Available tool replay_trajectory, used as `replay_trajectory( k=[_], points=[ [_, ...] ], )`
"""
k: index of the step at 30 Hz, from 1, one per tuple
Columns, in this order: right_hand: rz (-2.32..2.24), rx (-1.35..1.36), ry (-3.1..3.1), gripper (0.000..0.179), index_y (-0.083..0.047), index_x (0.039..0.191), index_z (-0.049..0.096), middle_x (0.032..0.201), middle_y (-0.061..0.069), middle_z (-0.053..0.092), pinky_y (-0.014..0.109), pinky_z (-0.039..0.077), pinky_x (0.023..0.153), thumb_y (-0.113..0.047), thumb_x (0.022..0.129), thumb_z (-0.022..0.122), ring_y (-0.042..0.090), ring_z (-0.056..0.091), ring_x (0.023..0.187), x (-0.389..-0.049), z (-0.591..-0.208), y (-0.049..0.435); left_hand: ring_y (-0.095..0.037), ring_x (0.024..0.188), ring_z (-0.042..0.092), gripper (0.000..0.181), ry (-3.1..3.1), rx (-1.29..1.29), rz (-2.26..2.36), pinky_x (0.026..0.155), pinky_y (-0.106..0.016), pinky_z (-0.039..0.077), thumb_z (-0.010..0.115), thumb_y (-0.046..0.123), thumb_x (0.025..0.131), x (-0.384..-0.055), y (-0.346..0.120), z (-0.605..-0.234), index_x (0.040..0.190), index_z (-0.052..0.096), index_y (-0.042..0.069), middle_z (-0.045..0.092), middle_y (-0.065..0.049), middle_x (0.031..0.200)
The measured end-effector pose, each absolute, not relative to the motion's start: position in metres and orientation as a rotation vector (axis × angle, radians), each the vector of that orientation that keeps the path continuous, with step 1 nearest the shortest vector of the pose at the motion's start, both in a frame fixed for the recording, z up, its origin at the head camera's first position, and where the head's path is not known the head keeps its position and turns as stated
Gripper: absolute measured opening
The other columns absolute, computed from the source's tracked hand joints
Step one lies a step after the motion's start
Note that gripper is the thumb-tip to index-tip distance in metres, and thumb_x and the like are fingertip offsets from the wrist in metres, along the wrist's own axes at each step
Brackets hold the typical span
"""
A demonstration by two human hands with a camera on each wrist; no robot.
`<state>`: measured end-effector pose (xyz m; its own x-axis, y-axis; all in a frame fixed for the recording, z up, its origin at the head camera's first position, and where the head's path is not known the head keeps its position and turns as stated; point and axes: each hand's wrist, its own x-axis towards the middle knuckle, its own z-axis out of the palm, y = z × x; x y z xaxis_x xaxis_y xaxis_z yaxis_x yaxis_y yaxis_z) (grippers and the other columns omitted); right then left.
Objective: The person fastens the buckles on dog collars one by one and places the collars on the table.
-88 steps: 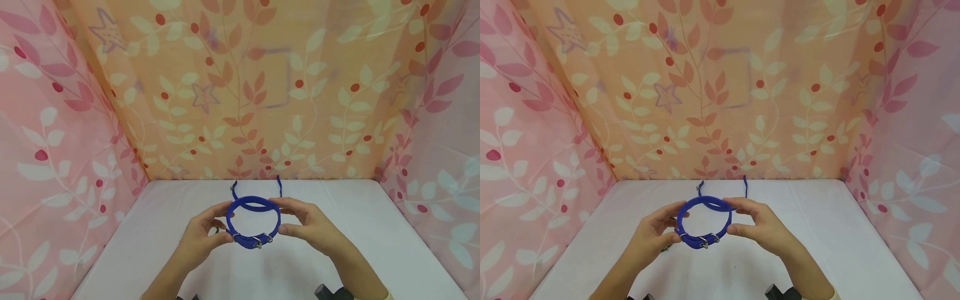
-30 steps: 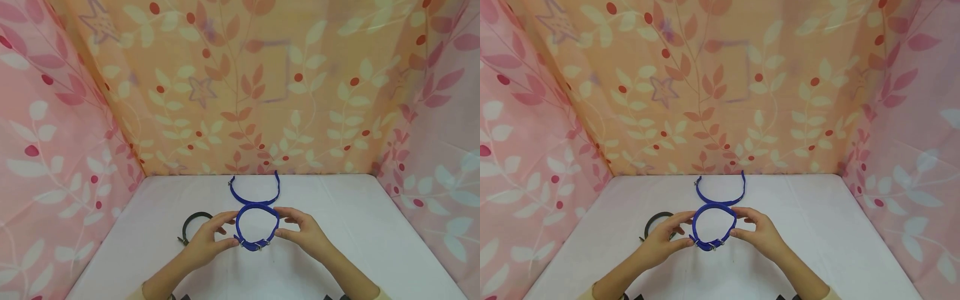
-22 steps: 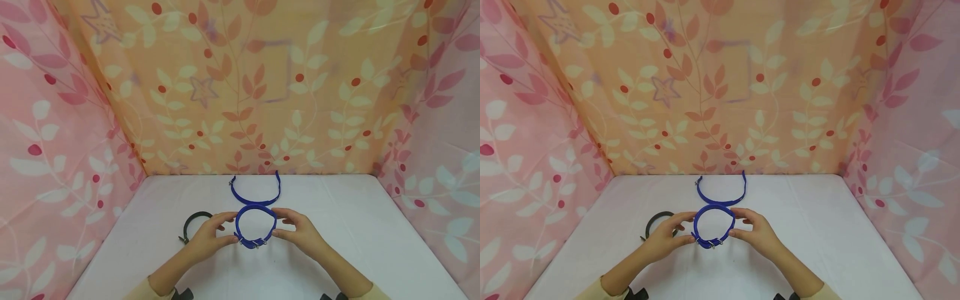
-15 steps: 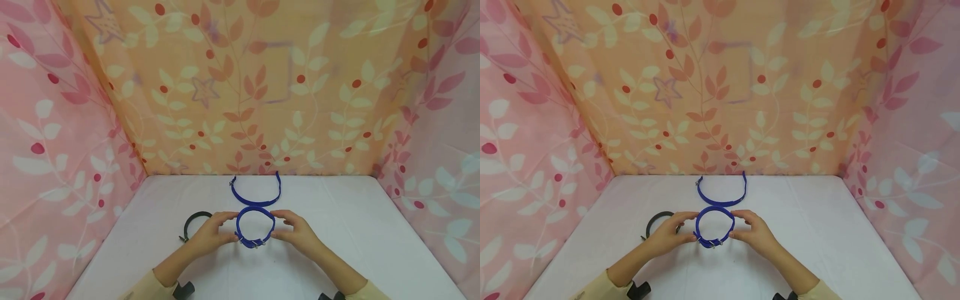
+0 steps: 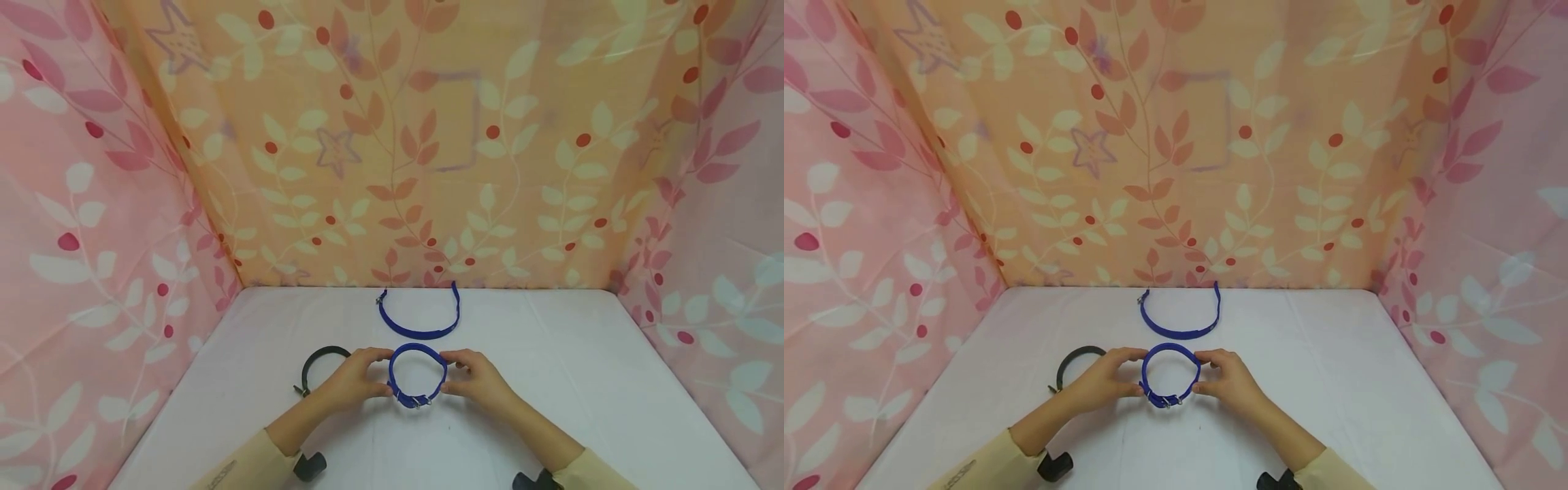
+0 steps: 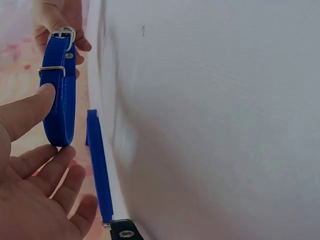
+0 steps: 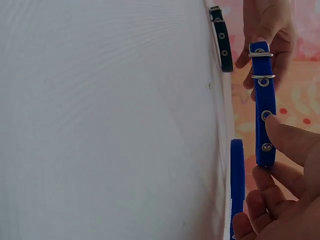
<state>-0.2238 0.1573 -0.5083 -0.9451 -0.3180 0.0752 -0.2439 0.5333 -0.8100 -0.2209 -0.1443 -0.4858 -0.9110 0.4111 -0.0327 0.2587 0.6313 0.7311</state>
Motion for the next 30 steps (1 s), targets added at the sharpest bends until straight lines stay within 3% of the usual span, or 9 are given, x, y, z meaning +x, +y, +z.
replay_trajectory(
  k=[9, 19, 30],
  points=[
    [-1.376, -0.457, 2.708, 0.057, -0.017, 0.131, 0.070, 0.124, -0.002, 0.070, 0.051, 0.048, 0.102, -0.026, 0.079, 0.090, 0.022, 0.059, 0.114, -0.228, -0.515, 0.157, -0.024, 0.125, 0.054, 0.070, 2.651, 0.563, 1.107, 0.106, -0.051, 0.047, 0.090, 0.030, 0.079, -0.232, -0.140, -0.494, 0.141, 0.061, 0.018, 0.064, 0.002, 0.133],
    [-1.293, -0.568, 2.756, 0.060, -0.013, 0.131, 0.069, 0.122, -0.002, 0.071, 0.048, 0.047, 0.101, -0.026, 0.077, 0.091, 0.020, 0.057, 0.113, -0.237, -0.524, 0.155, -0.025, 0.118, 0.058, 0.069, 2.690, 0.632, 1.053, 0.100, -0.047, 0.049, 0.091, 0.023, 0.077, -0.238, -0.139, -0.503, 0.138, 0.063, 0.008, 0.067, -0.006, 0.129],
    [-1.259, -0.597, 2.779, 0.059, -0.011, 0.129, 0.070, 0.123, 0.000, 0.071, 0.050, 0.045, 0.103, -0.025, 0.076, 0.091, 0.022, 0.058, 0.115, -0.239, -0.525, 0.155, -0.024, 0.116, 0.057, 0.069, 2.708, 0.631, 1.017, 0.098, -0.045, 0.049, 0.091, 0.022, 0.077, -0.240, -0.137, -0.506, 0.138, 0.063, 0.006, 0.067, -0.006, 0.127]
  ],
)
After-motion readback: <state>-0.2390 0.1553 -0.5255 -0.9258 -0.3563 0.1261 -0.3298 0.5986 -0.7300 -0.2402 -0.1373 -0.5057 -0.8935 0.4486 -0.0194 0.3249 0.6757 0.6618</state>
